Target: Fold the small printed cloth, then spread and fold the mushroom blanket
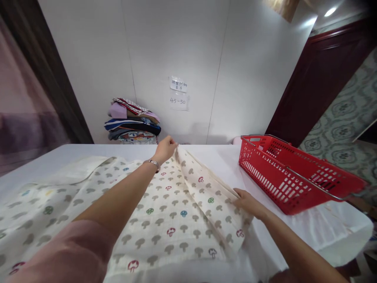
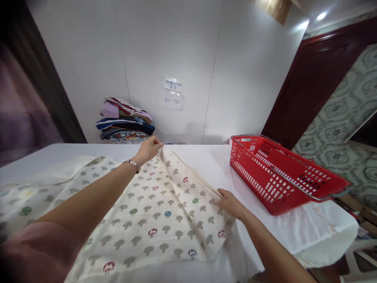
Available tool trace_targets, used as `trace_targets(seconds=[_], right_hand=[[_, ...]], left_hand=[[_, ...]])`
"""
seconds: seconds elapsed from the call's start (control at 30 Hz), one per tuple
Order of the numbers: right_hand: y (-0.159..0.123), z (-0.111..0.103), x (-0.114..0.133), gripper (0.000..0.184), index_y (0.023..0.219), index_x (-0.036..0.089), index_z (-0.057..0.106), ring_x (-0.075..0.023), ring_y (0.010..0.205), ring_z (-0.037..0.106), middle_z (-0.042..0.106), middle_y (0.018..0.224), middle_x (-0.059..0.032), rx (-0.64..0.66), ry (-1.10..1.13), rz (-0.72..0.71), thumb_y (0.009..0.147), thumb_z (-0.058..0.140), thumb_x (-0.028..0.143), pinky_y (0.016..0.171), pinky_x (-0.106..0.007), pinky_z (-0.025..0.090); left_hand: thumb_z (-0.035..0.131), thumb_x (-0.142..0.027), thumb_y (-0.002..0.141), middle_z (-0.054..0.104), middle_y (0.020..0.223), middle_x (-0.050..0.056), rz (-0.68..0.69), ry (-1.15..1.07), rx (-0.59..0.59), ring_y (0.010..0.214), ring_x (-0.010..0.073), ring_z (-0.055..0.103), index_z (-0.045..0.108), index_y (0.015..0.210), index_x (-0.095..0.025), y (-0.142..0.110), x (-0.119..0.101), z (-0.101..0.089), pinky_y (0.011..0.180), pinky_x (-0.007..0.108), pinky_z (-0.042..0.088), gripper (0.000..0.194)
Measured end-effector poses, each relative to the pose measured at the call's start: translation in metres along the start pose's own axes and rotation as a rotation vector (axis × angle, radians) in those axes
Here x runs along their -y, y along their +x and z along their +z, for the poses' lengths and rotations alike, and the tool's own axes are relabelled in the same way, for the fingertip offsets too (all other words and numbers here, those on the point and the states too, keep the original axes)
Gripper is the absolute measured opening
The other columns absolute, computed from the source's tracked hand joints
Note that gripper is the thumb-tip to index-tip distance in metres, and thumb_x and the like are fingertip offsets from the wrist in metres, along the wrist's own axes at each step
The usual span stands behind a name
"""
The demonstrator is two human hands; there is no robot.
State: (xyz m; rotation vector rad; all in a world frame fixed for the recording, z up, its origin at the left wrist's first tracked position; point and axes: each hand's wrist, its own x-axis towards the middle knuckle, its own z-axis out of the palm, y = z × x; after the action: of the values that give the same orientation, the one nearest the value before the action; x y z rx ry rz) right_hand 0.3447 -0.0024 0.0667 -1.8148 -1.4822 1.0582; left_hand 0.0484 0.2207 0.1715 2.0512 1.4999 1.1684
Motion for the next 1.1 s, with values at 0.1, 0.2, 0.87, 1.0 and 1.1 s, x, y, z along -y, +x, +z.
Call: trace_targets(seconds=[0.1, 0.2, 0.87, 1.0, 1.1], right_hand=[[-0.001, -0.014, -0.018, 0.047, 0.106, 0.018, 0.058, -0.0177, 0.078, 0.062, 0.067, 0.088, -0.0022, -0.068, -0.2, -0.017, 0.061, 0.046, 0.01, 0.068, -0.027, 0.049], [0.003, -0.009, -0.03, 0.049, 0.115, 0.017, 0.055, -0.0213, 0.099, 0.057, 0.063, 0.105, -0.0082, -0.272, -0.453, -0.135, 0.067, 0.047, 0.011, 0.088, -0.036, 0.044], [0.083, 0.067, 0.02, 0.018, 0.073, 0.019, 0.06, -0.0175, 0.077, 0.054, 0.062, 0.081, -0.005, -0.166, -0.631, -0.351, 0.082, 0.045, 0.021, 0.068, -0.026, 0.036], [0.086, 0.066, 0.014, 0.015, 0.076, 0.019, 0.057, -0.0166, 0.081, 0.052, 0.06, 0.084, -0.0038, -0.285, -0.486, -0.42, 0.081, 0.043, 0.021, 0.074, -0.027, 0.037], [0.092, 0.068, 0.01, 0.013, 0.079, 0.019, 0.055, -0.0167, 0.085, 0.053, 0.061, 0.088, -0.0035, -0.313, -0.359, -0.34, 0.08, 0.043, 0.022, 0.076, -0.027, 0.039]], left_hand=[[0.057, -0.027, 0.07, 0.05, 0.056, -0.004, -0.102, -0.003, 0.139, 0.053, 0.0109, 0.047, 0.049, 0.064, -0.019, -0.014, 0.028, 0.01, 0.051, 0.022, 0.032, 0.013], [0.061, -0.027, 0.067, 0.049, 0.052, -0.005, -0.223, -0.075, 0.218, 0.047, 0.0094, 0.046, 0.049, 0.064, -0.019, -0.03, 0.052, 0.02, 0.048, 0.021, 0.032, 0.015], [0.059, -0.046, 0.062, 0.062, 0.077, 0.001, -0.182, -0.271, 0.384, 0.069, 0.0152, 0.055, 0.061, 0.085, -0.018, -0.058, 0.103, 0.013, 0.061, 0.025, 0.04, 0.036], [0.053, -0.047, 0.067, 0.064, 0.08, 0.003, -0.149, -0.141, 0.447, 0.072, 0.0175, 0.057, 0.062, 0.092, -0.019, -0.062, 0.107, 0.007, 0.06, 0.025, 0.041, 0.039], [0.05, -0.046, 0.07, 0.065, 0.086, 0.003, -0.141, -0.04, 0.466, 0.075, 0.0188, 0.058, 0.063, 0.096, -0.02, -0.064, 0.109, 0.003, 0.06, 0.025, 0.041, 0.039]])
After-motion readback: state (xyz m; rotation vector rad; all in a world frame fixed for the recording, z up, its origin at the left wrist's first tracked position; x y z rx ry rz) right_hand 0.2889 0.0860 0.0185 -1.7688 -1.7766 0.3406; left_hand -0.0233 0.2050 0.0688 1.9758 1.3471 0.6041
